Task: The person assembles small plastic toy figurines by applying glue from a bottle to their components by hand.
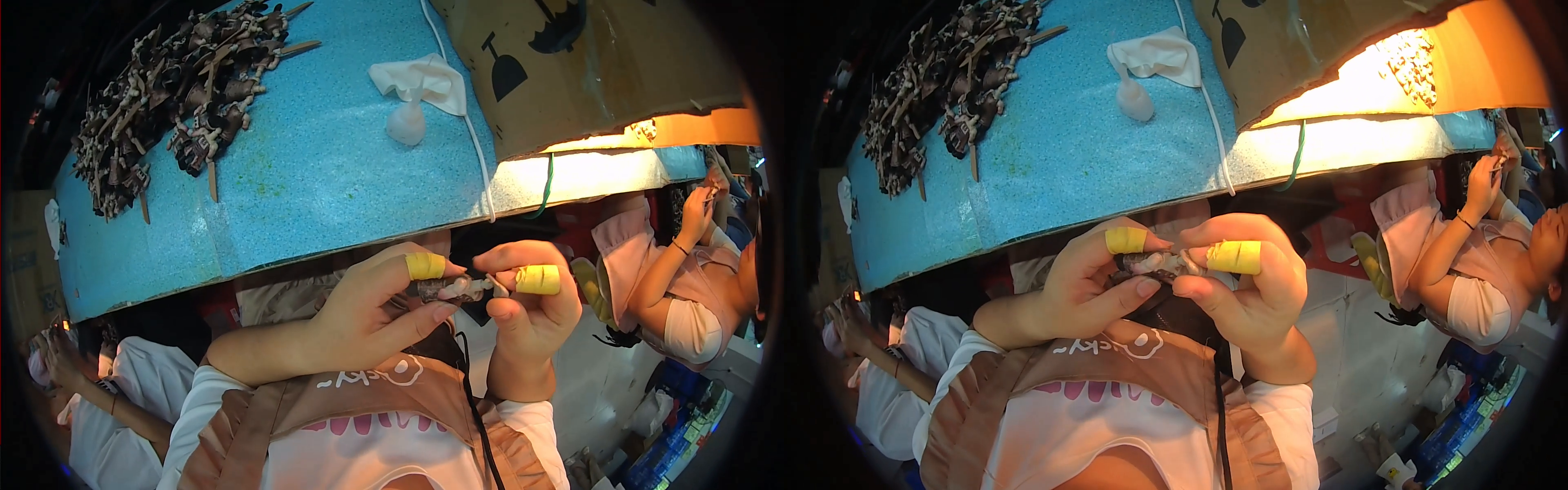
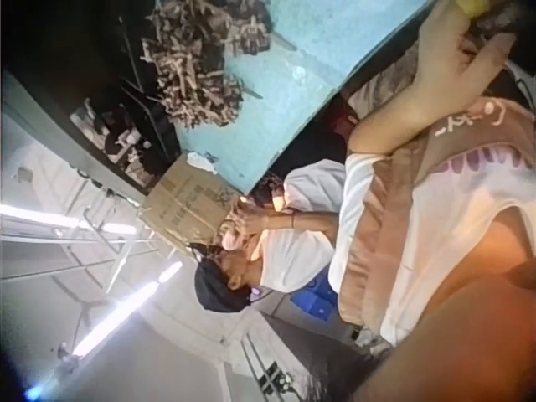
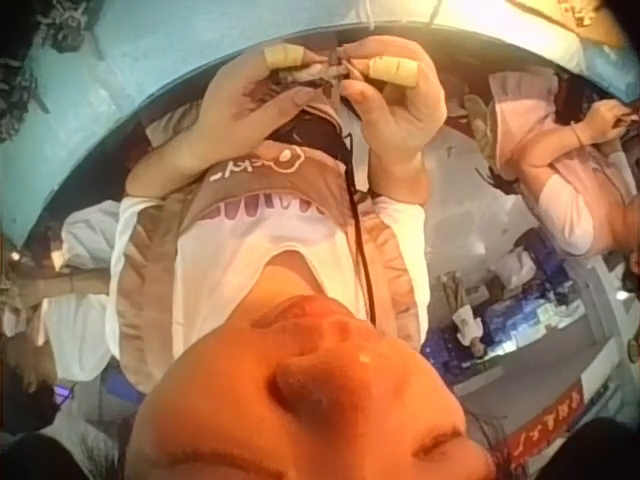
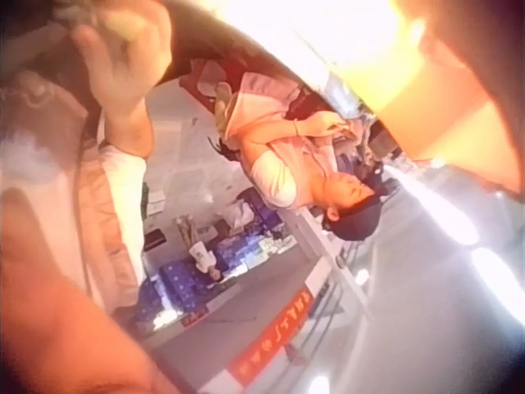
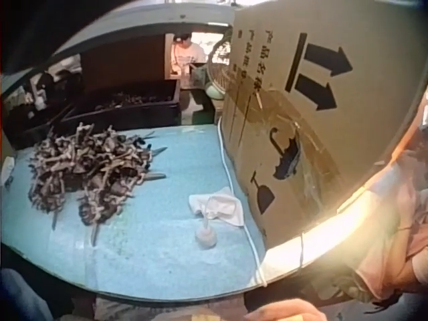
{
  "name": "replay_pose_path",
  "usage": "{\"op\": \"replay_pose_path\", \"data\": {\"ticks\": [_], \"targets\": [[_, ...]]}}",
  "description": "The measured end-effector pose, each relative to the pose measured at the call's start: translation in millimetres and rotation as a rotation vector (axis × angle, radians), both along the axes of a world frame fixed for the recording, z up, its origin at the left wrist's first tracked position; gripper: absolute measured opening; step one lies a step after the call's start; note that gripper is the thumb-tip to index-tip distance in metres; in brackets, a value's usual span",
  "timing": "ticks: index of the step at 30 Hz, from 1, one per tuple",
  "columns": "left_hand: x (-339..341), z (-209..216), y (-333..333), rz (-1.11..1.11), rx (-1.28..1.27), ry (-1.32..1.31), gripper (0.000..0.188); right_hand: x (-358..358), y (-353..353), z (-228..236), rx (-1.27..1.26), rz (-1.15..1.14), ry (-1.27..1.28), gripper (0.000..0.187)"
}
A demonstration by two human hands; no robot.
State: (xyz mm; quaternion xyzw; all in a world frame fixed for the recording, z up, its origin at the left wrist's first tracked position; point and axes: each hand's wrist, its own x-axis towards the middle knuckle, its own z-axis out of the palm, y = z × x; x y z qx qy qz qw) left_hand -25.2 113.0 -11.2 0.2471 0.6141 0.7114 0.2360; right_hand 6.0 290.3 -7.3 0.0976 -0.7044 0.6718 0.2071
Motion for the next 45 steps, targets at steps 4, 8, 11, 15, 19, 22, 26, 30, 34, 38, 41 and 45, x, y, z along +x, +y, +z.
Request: {"op": "replay_pose_path", "data": {"ticks": [4, 8, 11, 15, 19, 22, 26, 30, 34, 38, 41, 45], "targets": [[1, -1, -3, 0.044, -0.098, 0.201, 0.031, 7, 0, 1, 0.361, -0.078, 0.1, 0.034], [3, -2, -4, 0.052, -0.093, 0.261, 0.032, 6, 0, 1, 0.37, -0.106, 0.158, 0.035], [5, -3, -3, 0.051, -0.08, 0.257, 0.032, 9, 1, 5, 0.484, -0.11, 0.183, 0.034], [1, -3, 0, 0.056, -0.082, 0.258, 0.031, 10, 4, 9, 0.524, -0.116, 0.164, 0.032], [-1, -1, 2, 0.043, -0.099, 0.322, 0.031, 11, 7, 11, 0.521, -0.123, 0.091, 0.025], [1, 1, 5, 0.055, -0.123, 0.3, 0.029, 15, 9, 12, 0.588, -0.166, 0.055, 0.019], [1, -3, 5, 0.078, -0.144, 0.343, 0.03, 17, 6, 6, 0.606, -0.17, 0.107, 0.016], [-7, -5, 2, 0.054, -0.196, 0.537, 0.03, 22, 2, 3, 0.751, -0.228, 0.155, 0.018], [-3, 1, -2, -0.045, -0.11, 0.158, 0.033, 23, -2, -3, 0.869, -0.342, 0.202, 0.018], [-1, -2, -7, -0.118, -0.023, -0.099, 0.039, 22, -6, -4, 0.946, -0.315, 0.309, 0.013], [-1, -5, -8, -0.078, 0.002, -0.049, 0.038, 18, -11, -8, 0.7, -0.237, 0.233, 0.016], [-3, -3, -11, -0.038, -0.036, 0.146, 0.036, 17, -9, -4, 0.358, -0.068, 0.016, 0.021]]}}
